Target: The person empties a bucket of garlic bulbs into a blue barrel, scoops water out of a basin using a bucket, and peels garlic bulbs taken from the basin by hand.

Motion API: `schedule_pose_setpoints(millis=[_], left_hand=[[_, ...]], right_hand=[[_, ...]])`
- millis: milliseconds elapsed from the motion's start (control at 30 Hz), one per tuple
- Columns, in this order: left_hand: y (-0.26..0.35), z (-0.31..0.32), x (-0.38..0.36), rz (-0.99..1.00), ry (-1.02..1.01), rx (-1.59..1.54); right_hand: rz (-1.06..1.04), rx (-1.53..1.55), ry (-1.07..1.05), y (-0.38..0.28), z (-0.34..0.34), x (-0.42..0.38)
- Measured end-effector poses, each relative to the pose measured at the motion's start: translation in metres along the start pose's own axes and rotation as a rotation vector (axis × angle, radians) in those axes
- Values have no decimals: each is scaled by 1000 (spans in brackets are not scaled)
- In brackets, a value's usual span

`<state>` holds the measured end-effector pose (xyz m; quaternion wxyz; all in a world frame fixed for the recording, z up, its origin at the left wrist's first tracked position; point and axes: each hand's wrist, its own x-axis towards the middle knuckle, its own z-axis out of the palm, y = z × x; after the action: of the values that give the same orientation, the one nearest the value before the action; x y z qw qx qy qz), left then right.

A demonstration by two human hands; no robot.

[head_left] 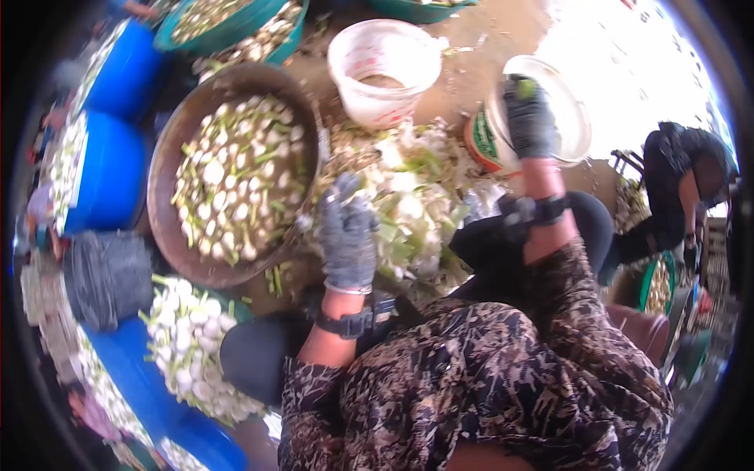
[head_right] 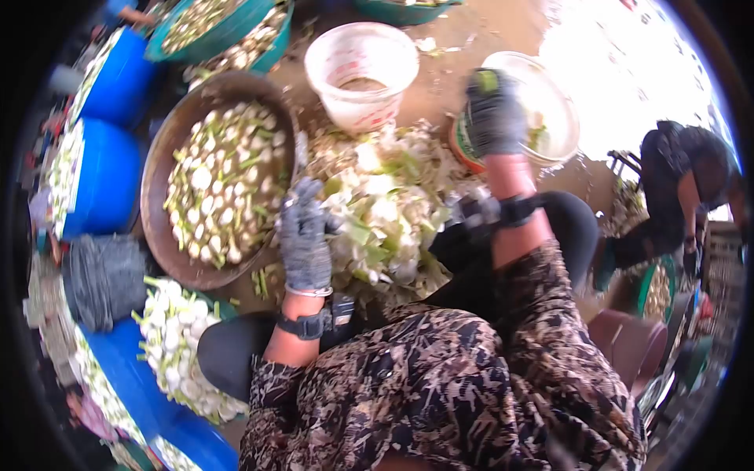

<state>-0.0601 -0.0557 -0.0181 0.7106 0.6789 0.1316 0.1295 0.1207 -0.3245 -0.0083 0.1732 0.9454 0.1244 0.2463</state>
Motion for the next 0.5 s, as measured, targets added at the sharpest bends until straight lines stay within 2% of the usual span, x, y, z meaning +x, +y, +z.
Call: schedule_pose_setpoints(millis=[33, 100, 167, 200, 233, 267, 300, 333, 367, 433, 500], left_hand=[[3, -6, -1, -50, -16, -1], [0, -9, 0, -166, 15, -145], [9, -11, -2, -179, 44, -175], [8, -14, 0, -186, 61, -190], [8, -18, 2, -195, 76, -192], [9, -24, 4, -161, 90, -179], [11, -30, 7, -125, 102, -166], [13, -37, 9, -104, 126, -161], [14, -44, 14, -103, 137, -160], [15, -59, 21, -130, 256, -239], [18, -74, 23, -132, 289, -228]], right_hand=[[572, 658, -262, 14, -48, 23], [646, 301, -54, 16, -35, 37], [422, 542, 90, -24, -36, 48], [255, 836, 104, -54, -21, 53], [215, 1337, -4, -99, -7, 55], [160, 1586, -314, -141, -45, 56], [-76, 1661, -405, -186, -25, 58], [-161, 1576, -573, -228, -29, 59], [-350, 1301, -635, -260, -41, 68], [-209, 1424, -1167, -339, -17, 77], [183, 1358, -1477, -392, -3, 84]])
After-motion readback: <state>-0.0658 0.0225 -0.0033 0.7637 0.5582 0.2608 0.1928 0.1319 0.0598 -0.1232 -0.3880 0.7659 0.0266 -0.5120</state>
